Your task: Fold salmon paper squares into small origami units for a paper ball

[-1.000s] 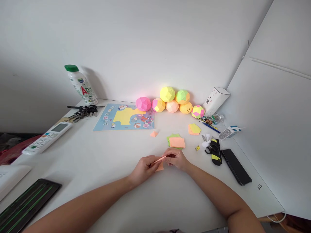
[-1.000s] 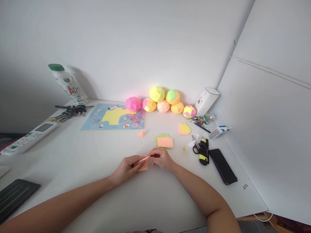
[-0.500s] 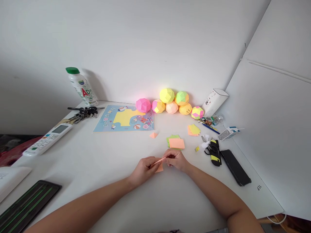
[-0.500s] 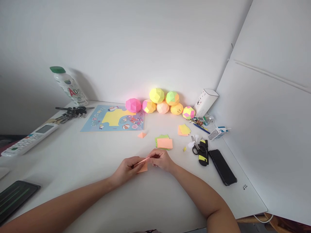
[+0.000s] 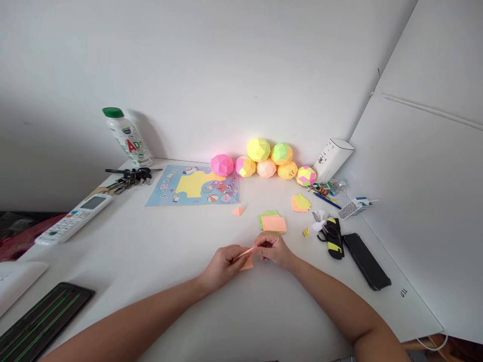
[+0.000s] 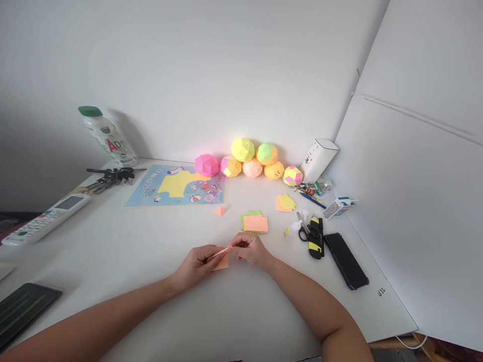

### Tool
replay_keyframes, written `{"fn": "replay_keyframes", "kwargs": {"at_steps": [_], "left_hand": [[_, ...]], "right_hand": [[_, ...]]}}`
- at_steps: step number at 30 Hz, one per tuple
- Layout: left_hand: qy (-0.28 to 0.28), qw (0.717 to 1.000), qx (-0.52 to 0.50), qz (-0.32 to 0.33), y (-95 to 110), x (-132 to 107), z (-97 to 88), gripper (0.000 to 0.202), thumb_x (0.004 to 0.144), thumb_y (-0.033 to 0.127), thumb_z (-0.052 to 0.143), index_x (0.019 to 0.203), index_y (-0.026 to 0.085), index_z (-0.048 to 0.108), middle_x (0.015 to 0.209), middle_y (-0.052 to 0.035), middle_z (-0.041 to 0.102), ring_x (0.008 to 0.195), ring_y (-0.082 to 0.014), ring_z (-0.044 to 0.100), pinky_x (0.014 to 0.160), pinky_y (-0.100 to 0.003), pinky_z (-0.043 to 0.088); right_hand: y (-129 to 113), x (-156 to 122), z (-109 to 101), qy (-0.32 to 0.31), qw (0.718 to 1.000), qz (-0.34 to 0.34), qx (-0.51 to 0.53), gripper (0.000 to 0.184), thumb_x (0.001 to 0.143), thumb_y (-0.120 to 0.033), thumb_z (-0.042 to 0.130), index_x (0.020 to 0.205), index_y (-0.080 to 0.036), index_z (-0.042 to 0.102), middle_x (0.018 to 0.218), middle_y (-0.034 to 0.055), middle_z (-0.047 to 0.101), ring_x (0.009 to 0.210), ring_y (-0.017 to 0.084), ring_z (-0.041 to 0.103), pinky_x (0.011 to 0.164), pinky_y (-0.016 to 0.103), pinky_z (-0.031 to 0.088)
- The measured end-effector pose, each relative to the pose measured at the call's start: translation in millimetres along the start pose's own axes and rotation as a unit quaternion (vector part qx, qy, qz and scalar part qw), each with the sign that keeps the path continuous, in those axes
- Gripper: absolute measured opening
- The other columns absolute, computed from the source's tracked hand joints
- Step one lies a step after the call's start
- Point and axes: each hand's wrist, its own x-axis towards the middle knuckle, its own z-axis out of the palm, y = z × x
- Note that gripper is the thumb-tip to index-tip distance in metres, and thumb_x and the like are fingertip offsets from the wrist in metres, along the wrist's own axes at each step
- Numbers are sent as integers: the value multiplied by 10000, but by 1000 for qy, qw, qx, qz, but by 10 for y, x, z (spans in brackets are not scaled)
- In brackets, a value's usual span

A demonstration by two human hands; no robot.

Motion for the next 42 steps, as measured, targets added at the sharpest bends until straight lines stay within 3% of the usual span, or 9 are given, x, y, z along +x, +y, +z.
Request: {"fn": "replay_keyframes", "kwargs": {"at_steps": [13, 20, 23, 26, 29, 34, 42], "left_hand": [[7, 1000, -2, 12, 29, 2, -5, 356, 881, 339, 399, 596, 161, 517, 569, 45, 282, 551, -101, 270, 505, -225, 256], [11, 999, -20, -28, 43, -1, -14, 336, 861, 372, 403, 661, 160, 570, 569, 40, 295, 548, -103, 286, 480, -218, 260], [9, 999, -29, -34, 62, 4, -13, 336, 857, 372, 412, 652, 159, 570, 567, 43, 298, 541, -102, 292, 484, -218, 263], [9, 999, -32, -33, 71, 4, -11, 361, 853, 395, 426, 614, 158, 558, 554, 45, 305, 532, -99, 288, 482, -219, 266], [11, 998, -49, -42, 68, -4, -12, 348, 842, 423, 457, 667, 157, 598, 561, 37, 378, 543, -103, 336, 502, -220, 306], [22, 982, -154, -109, 49, 0, -31, 342, 817, 467, 506, 897, 151, 611, 666, -4, 556, 570, -115, 464, 525, -230, 385], [41, 974, -184, -126, 12, 24, -30, 337, 779, 472, 567, 849, 146, 615, 653, -7, 605, 535, -109, 507, 496, -227, 410]], "right_hand": [[-6, -3, -10, 3, 1000, 10, -5, 188, 694, -311, 714, 668, -161, 605, 584, -30, 543, 432, 68, 462, 389, 196, 340], [-75, -22, -10, -19, 1000, 8, -6, 243, 788, -392, 611, 730, -156, 612, 564, -27, 520, 453, 80, 461, 419, 208, 352], [-90, -43, 14, -31, 999, -5, -12, 248, 847, -404, 529, 839, -168, 603, 575, -27, 517, 477, 88, 482, 432, 206, 366], [-86, -66, 59, -31, 997, -40, -58, 199, 817, -363, 589, 871, -172, 611, 688, -4, 549, 527, 91, 518, 446, 207, 392], [-91, -80, 89, -22, 994, -52, -94, 190, 808, -340, 605, 783, -154, 632, 750, 20, 569, 528, 90, 539, 439, 212, 400], [-131, -83, 77, 13, 996, -32, -83, 227, 830, -351, 577, 733, -148, 610, 542, -18, 547, 462, 95, 517, 436, 218, 411], [-49, -86, 73, 23, 997, -20, -65, 219, 807, -373, 592, 804, -154, 604, 586, -12, 584, 486, 119, 580, 425, 221, 442]]}}
